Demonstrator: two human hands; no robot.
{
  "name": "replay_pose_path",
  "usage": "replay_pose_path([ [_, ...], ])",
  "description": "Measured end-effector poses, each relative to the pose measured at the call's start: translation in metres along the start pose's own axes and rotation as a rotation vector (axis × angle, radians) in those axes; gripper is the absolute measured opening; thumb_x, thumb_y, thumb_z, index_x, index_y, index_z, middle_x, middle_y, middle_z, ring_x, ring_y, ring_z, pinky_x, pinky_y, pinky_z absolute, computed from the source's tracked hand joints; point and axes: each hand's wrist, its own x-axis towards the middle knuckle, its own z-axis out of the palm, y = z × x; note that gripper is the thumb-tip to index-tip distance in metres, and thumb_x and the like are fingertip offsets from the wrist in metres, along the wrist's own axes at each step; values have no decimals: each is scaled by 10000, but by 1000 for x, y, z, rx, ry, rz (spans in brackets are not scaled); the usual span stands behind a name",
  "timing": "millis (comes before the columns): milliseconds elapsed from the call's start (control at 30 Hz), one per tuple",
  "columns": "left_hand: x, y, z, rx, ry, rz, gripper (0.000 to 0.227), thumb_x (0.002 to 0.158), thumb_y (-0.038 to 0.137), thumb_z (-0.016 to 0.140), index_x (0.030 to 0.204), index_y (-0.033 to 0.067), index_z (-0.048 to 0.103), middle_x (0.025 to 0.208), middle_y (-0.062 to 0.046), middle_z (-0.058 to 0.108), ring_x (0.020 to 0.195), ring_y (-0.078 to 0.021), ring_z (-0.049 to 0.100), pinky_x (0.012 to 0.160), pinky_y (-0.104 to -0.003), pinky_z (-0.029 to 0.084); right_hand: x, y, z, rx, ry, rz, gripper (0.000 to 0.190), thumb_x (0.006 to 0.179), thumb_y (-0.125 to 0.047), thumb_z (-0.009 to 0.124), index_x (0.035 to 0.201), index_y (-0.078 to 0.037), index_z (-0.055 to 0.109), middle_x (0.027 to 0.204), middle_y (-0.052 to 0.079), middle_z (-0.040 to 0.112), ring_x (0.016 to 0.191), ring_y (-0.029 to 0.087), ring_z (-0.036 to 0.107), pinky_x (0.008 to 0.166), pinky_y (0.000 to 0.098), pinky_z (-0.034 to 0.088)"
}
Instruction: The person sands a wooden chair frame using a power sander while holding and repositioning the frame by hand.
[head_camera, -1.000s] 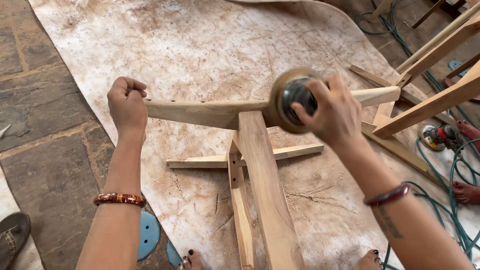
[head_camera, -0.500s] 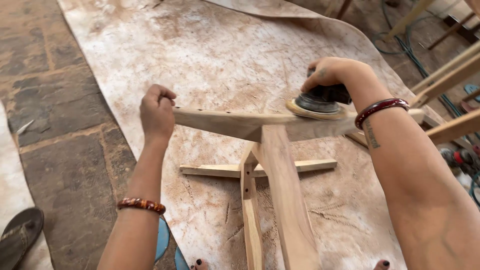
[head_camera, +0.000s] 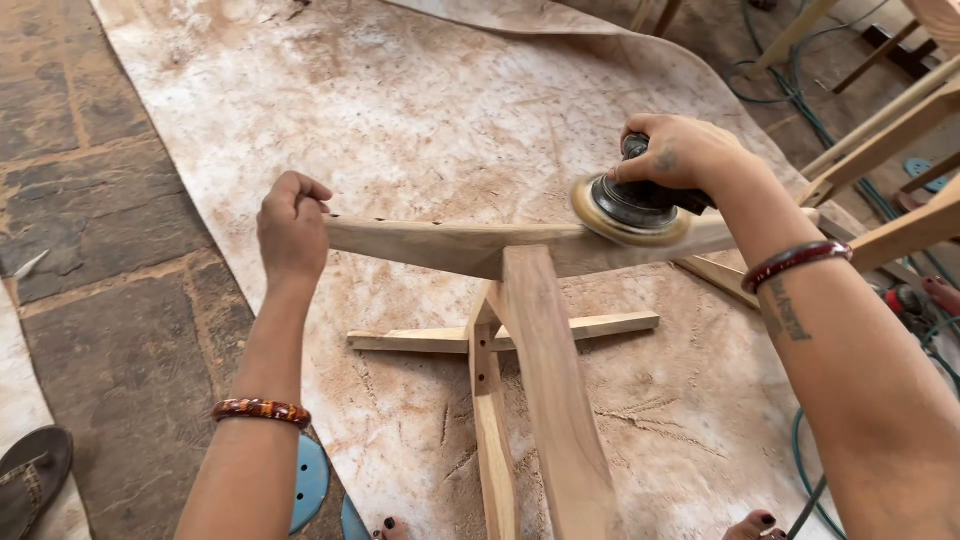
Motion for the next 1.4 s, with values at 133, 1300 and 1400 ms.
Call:
replay_pose_path([
  [133,0,1,2,-1,22,32,252,918,-8,421,883,82,654,823,-54,697,778,-160,659,749,-345,516,-32,22,5,-49,171,-8,586,802,-546,750,1278,-220,649,1170,152,706,1042,344,680,849,495,532],
  [1300,0,-8,9,-65,111,137,257,877,-80,417,840,55,633,775,-49,650,722,-134,610,696,-307,503,-43,218,48,143,567,491,558,897,-491,783,1297,-136,621,1081,200,616,895,341,635,681,454,542],
  [1400,1,-7,11,-70,112,96,275,881,-90,399,854,55,631,790,-46,655,733,-139,617,706,-307,513,-50,210,68,251,699,488,439,915,-402,789,1172,-86,624,1076,148,611,928,302,618,741,418,548],
])
